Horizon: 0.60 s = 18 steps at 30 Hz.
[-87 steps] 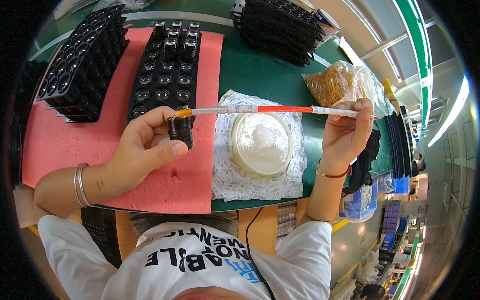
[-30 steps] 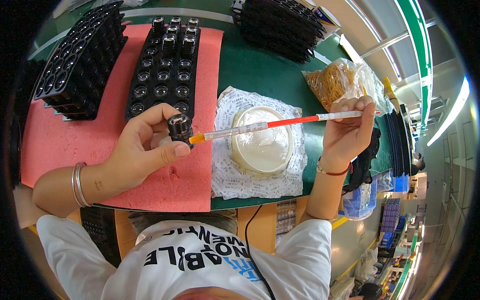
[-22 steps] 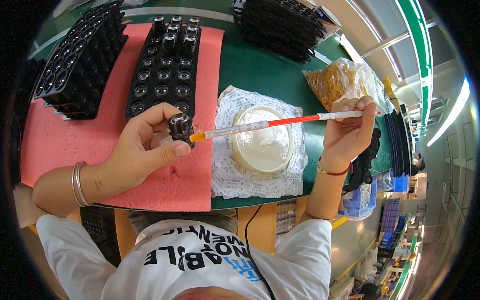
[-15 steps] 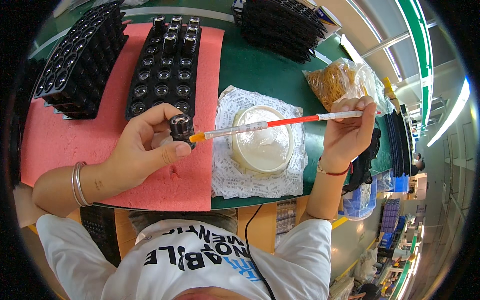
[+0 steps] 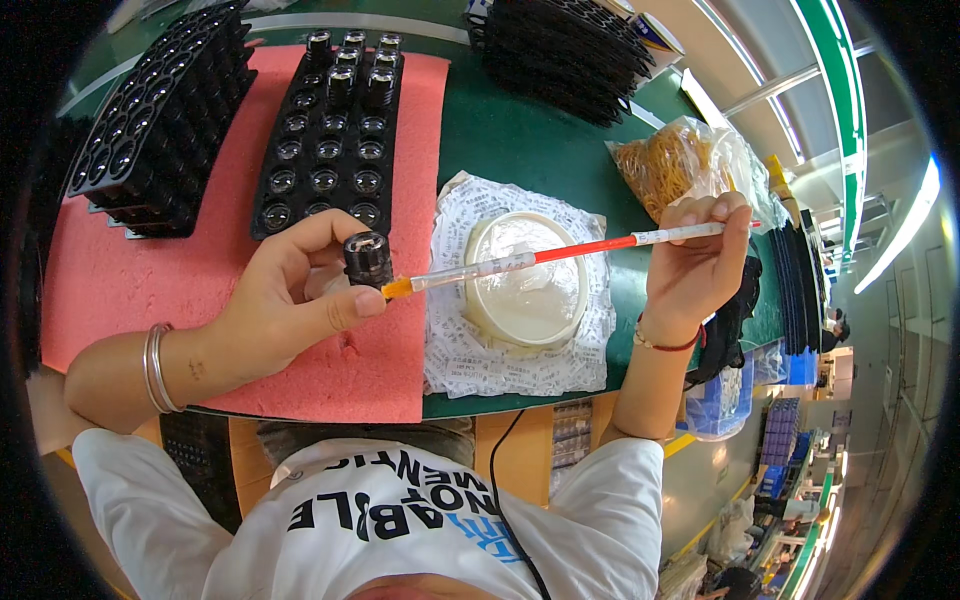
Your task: Applying a white lubricant or paste to small cylindrical electrical components using a small brush.
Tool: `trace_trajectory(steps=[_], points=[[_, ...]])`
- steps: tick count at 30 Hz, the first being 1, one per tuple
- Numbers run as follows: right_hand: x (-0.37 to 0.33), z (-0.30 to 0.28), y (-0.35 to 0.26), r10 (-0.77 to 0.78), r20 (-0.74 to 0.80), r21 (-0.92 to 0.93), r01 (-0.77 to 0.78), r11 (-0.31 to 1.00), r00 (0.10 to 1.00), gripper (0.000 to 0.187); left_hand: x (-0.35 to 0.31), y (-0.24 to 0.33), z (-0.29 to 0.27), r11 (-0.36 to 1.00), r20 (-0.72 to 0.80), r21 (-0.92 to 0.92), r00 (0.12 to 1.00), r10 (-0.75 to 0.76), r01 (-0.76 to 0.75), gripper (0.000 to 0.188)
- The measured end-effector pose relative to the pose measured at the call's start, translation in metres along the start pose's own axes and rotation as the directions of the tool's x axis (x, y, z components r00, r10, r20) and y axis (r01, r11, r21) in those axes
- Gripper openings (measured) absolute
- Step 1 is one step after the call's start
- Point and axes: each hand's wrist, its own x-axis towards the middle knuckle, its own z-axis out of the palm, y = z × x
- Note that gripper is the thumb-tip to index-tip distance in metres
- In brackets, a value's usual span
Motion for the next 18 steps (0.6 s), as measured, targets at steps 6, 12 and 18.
trace_trajectory(steps=[6,12,18], points=[[0.0002,-0.0009,-0.0009,0.004,-0.004,0.021,-0.004,1.0,1.0,0.022,0.0003,-0.0017,0.0004,0.998,0.013,-0.01,0.998,0.064,-0.064,0.025],[0.0006,-0.0009,-0.0008,0.012,-0.005,0.033,-0.012,0.999,1.0,0.022,0.0008,-0.0034,0.0003,0.997,0.012,0.012,0.997,0.074,-0.074,0.025],[0.0005,-0.0005,-0.0003,0.009,-0.01,0.027,-0.008,1.0,1.0,0.022,0.0,-0.0028,-0.0002,0.998,0.014,0.039,0.999,0.038,-0.038,0.024]])
